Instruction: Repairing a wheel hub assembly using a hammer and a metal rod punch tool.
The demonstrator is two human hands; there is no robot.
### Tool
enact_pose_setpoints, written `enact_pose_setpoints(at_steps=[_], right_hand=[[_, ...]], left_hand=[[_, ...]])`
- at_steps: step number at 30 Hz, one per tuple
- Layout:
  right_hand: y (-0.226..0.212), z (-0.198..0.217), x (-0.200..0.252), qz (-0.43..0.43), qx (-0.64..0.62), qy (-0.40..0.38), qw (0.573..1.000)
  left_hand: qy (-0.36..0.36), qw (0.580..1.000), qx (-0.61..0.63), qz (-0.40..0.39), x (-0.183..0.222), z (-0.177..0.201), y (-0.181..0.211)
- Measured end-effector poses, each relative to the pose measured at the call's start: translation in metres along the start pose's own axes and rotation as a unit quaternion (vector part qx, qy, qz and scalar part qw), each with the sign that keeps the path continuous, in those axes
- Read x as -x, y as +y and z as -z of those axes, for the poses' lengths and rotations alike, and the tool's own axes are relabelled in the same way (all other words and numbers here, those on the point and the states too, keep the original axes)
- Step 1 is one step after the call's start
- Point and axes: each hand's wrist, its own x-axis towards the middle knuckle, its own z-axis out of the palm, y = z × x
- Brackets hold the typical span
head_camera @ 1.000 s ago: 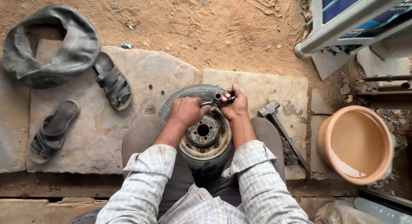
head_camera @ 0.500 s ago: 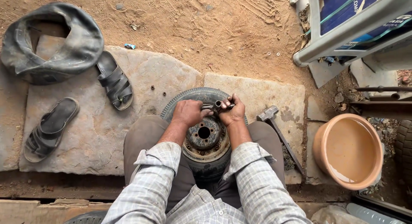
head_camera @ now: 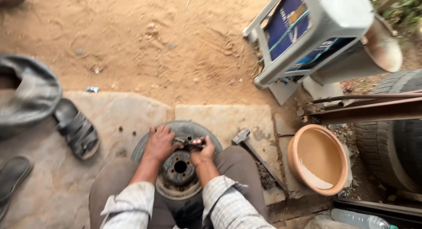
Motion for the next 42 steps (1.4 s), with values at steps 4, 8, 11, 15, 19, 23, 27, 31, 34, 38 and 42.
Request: enact_pose_setpoints(at_steps=[4,8,11,15,19,23,27,31,34,38,42], right_hand=[[0.002,-0.004,0.013,-0.015,0.000,-0.004,1.000],[0.003,-0.009,0.017,-0.039,0.088,0.005,0.995],[-0.004,-0.016,-0.006,-0.056,0.229,0.015,0.972],[-0.025,-0.023,-0.022,-0.070,0.422,0.038,0.903],[-0.099,-0.021,-0.063,-0.093,0.542,0.027,0.835],[-0.212,-0.039,-0.045,0.048,0.565,-0.041,0.823],[-0.291,-0.017,-0.015,0.197,0.808,0.062,0.552],[-0.309,0.053,-0.005,0.122,0.941,0.119,0.291],[-0.297,0.064,0.001,0.048,0.958,0.126,0.252],[-0.298,0.068,-0.001,0.064,0.968,0.119,0.213],[-0.298,0.054,-0.009,0.077,0.982,0.090,0.148]], left_hand=[[-0.005,1.000,-0.029,0.008,0.003,-0.008,0.009],[-0.045,0.999,0.030,0.009,0.008,-0.011,0.021],[-0.092,0.992,0.071,0.058,0.006,-0.020,0.025],[-0.130,0.981,0.062,0.126,0.001,0.006,0.042],[-0.160,0.983,0.052,0.078,-0.013,-0.002,0.021],[-0.148,0.972,0.111,0.143,-0.007,0.004,0.027],[-0.202,0.961,0.103,0.160,-0.014,0.015,0.033],[-0.151,0.965,0.141,0.160,-0.022,-0.008,0.023],[-0.180,0.966,0.114,0.144,-0.026,0.004,0.021],[-0.243,0.949,0.099,0.176,-0.026,0.014,0.033],[-0.211,0.961,0.107,0.140,-0.023,0.004,0.034]])
